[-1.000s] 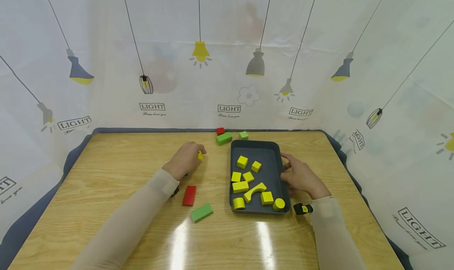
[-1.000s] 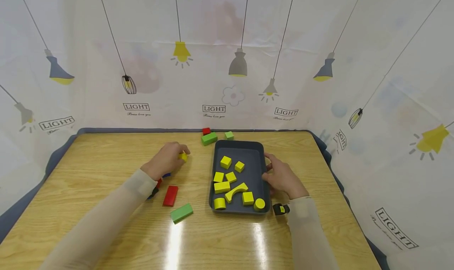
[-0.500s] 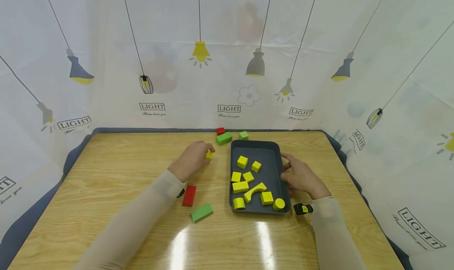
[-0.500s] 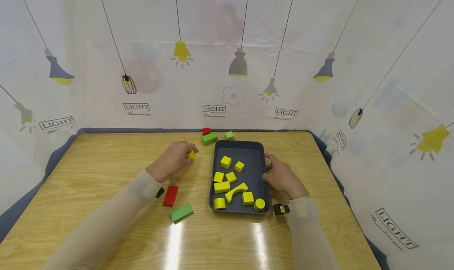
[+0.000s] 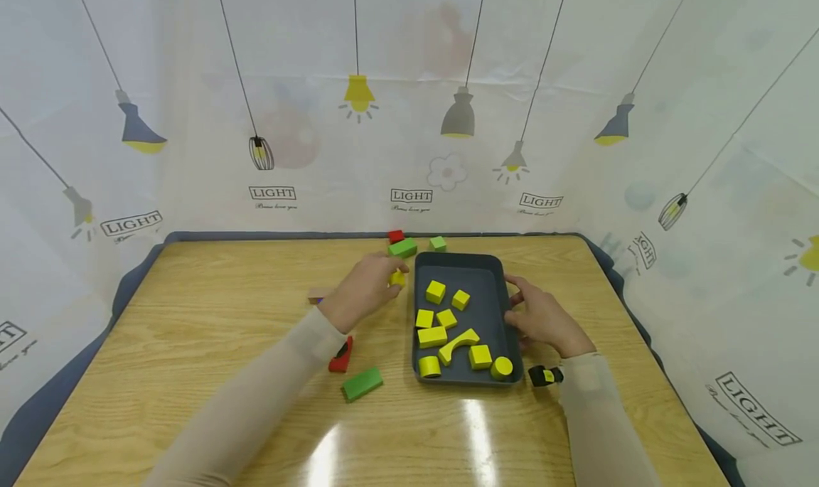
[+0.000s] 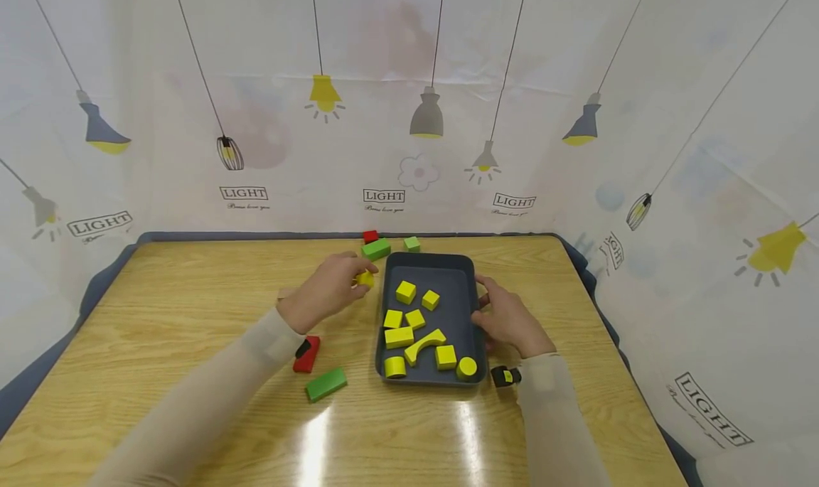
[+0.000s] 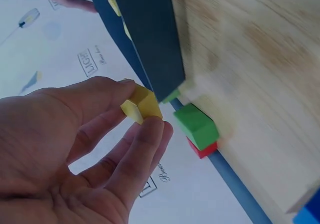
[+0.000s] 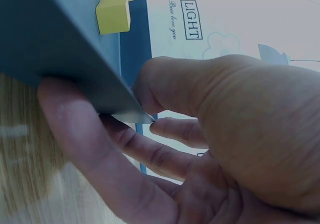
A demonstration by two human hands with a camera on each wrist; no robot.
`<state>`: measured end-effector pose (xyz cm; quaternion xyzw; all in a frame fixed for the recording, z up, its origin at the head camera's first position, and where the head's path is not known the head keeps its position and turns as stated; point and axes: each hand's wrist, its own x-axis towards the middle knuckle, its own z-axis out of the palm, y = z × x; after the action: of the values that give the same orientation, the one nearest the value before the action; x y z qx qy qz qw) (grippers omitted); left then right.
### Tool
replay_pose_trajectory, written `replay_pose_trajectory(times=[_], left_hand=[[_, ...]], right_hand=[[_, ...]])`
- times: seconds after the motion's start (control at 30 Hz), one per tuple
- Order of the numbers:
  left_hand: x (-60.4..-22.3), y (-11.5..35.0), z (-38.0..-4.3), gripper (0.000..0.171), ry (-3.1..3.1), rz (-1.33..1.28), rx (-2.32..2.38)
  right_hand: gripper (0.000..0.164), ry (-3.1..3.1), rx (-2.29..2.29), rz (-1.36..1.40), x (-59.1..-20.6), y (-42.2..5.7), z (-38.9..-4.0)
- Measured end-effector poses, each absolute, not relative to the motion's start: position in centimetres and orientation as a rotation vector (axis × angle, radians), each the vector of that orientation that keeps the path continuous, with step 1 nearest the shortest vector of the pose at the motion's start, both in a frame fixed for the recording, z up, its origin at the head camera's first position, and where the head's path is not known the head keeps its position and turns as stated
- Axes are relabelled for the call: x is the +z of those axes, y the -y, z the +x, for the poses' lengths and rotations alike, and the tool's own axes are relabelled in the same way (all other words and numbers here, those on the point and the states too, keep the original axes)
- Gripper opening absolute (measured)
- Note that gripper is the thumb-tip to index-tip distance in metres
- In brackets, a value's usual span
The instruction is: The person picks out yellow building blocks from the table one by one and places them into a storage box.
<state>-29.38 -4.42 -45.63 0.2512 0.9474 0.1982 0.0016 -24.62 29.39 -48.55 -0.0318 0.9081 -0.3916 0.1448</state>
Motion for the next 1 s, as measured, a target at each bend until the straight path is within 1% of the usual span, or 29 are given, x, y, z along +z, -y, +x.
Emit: replay_pose_trajectory(times=[0.53, 0.8, 1.0], left_hand=[[-44.9, 0.3, -28.1, 0.028, -2.920, 0.988, 0.679], [-44.7, -2.3, -27.4, 0.035, -2.889, 1.078, 0.641], [-44.4, -3.9, -26.7, 0.035, -2.868, 1.119, 0.620]], right_hand=[[0.078, -2.600, -1.137, -0.076, -48.5, -29.4, -24.7], [0.077, -2.607, -1.125, -0.087, -48.6, -29.4, -24.8], [0.077, -2.585, -1.152, -0.086, -48.7, -29.5, -24.7]])
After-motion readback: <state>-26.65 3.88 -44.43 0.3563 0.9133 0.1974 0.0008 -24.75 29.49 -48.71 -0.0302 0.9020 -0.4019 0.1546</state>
